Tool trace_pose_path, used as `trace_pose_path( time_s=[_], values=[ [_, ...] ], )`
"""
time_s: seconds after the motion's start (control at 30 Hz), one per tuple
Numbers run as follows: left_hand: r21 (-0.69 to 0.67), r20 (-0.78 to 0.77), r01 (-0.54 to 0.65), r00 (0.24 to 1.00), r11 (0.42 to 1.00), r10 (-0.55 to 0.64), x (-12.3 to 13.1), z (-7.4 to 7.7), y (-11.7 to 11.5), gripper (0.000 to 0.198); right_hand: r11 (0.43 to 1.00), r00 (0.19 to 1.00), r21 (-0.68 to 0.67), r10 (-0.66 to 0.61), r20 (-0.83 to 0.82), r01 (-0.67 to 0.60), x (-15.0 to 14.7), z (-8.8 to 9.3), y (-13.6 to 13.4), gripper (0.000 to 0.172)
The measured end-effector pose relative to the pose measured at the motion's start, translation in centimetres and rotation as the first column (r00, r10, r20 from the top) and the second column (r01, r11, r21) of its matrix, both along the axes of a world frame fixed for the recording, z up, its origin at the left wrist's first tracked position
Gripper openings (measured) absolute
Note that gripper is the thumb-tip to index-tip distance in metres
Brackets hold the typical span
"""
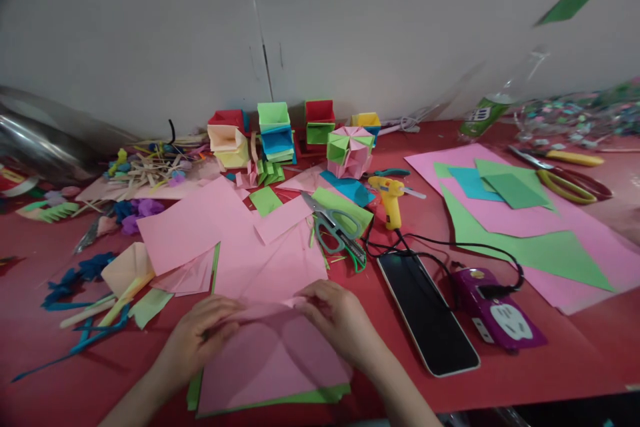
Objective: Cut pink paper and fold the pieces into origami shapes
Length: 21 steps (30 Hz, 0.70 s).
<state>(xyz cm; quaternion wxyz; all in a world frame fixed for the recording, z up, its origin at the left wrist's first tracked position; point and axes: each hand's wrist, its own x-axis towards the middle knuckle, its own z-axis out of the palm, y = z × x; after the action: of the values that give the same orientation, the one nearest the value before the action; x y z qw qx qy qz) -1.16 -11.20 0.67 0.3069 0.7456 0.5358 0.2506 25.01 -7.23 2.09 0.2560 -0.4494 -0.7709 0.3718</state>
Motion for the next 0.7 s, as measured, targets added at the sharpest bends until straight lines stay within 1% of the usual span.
trace_pose_path(
  time_s=[0.03, 0.07, 0.1, 0.13, 0.17, 0.2, 0.23, 0.27, 0.37, 0.43, 0.5, 0.63, 0.7],
  values=[
    [-0.027, 0.033, -0.072, 0.997, 0.997, 0.073, 0.1, 0.0, 0.1, 0.021, 1.0, 1.0, -0.025, 0.015, -0.014, -0.016, 0.2, 0.2, 0.2, 0.026],
    [-0.056, 0.049, -0.128, 0.99, 0.99, 0.13, 0.2, 0.0, 0.2, 0.022, 0.998, 0.999, -0.048, 0.042, -0.027, -0.043, 0.4, 0.3, 0.3, 0.036],
    [-0.08, 0.05, -0.168, 0.984, 0.983, 0.172, 0.3, 0.0, 0.3, 0.023, 0.996, 0.998, -0.063, 0.063, -0.021, -0.065, 0.5, 0.4, 0.4, 0.048],
    [-0.098, 0.044, -0.194, 0.979, 0.976, 0.199, 0.4, 0.0, 0.4, 0.023, 0.996, 0.998, -0.066, 0.067, 0.011, -0.066, 0.4, 0.5, 0.5, 0.057],
    [-0.111, 0.04, -0.212, 0.975, 0.971, 0.218, 0.5, 0.0, 0.5, 0.024, 0.997, 0.997, -0.059, 0.054, 0.06, -0.051, 0.2, 0.4, 0.6, 0.058],
    [-0.125, 0.041, -0.229, 0.971, 0.965, 0.235, 0.5, 0.1, 0.7, 0.024, 0.999, 0.991, -0.038, 0.006, 0.135, 0.0, -0.2, 0.3, 0.7, 0.045],
    [-0.137, 0.042, -0.245, 0.967, 0.96, 0.252, 0.5, 0.1, 0.8, 0.025, 0.999, 0.982, -0.021, -0.045, 0.181, 0.05, -0.6, 0.2, 0.8, 0.026],
    [-0.147, 0.041, -0.26, 0.963, 0.954, 0.268, 0.5, 0.1, 1.0, 0.027, 0.996, 0.973, -0.01, -0.088, 0.212, 0.092, -1.0, 0.0, 1.0, 0.018],
    [-0.181, 0.076, -0.288, 0.949, 0.94, 0.305, 0.2, 0.1, 1.5, 0.038, 0.984, 0.948, 0.0, -0.171, 0.269, 0.178, -2.1, -0.3, 1.6, 0.025],
    [-0.193, 0.111, -0.303, 0.938, 0.933, 0.327, 0.0, 0.0, 1.7, 0.044, 0.976, 0.93, 0.01, -0.212, 0.301, 0.219, -2.5, -0.3, 1.8, 0.023],
    [-0.177, 0.118, -0.326, 0.93, 0.928, 0.349, 0.0, -0.3, 1.9, 0.045, 0.969, 0.914, 0.028, -0.243, 0.325, 0.247, -2.6, -0.1, 1.9, 0.02],
    [-0.088, 0.044, -0.358, 0.931, 0.93, 0.363, 0.2, -1.0, 2.2, 0.049, 0.957, 0.888, 0.066, -0.286, 0.361, 0.282, -2.9, -0.1, 1.9, 0.015],
    [0.039, -0.017, -0.374, 0.927, 0.927, 0.375, 0.3, -1.1, 2.0, 0.049, 0.955, 0.879, 0.075, -0.295, 0.375, 0.288, -3.0, -0.3, 1.8, 0.015]
  ],
)
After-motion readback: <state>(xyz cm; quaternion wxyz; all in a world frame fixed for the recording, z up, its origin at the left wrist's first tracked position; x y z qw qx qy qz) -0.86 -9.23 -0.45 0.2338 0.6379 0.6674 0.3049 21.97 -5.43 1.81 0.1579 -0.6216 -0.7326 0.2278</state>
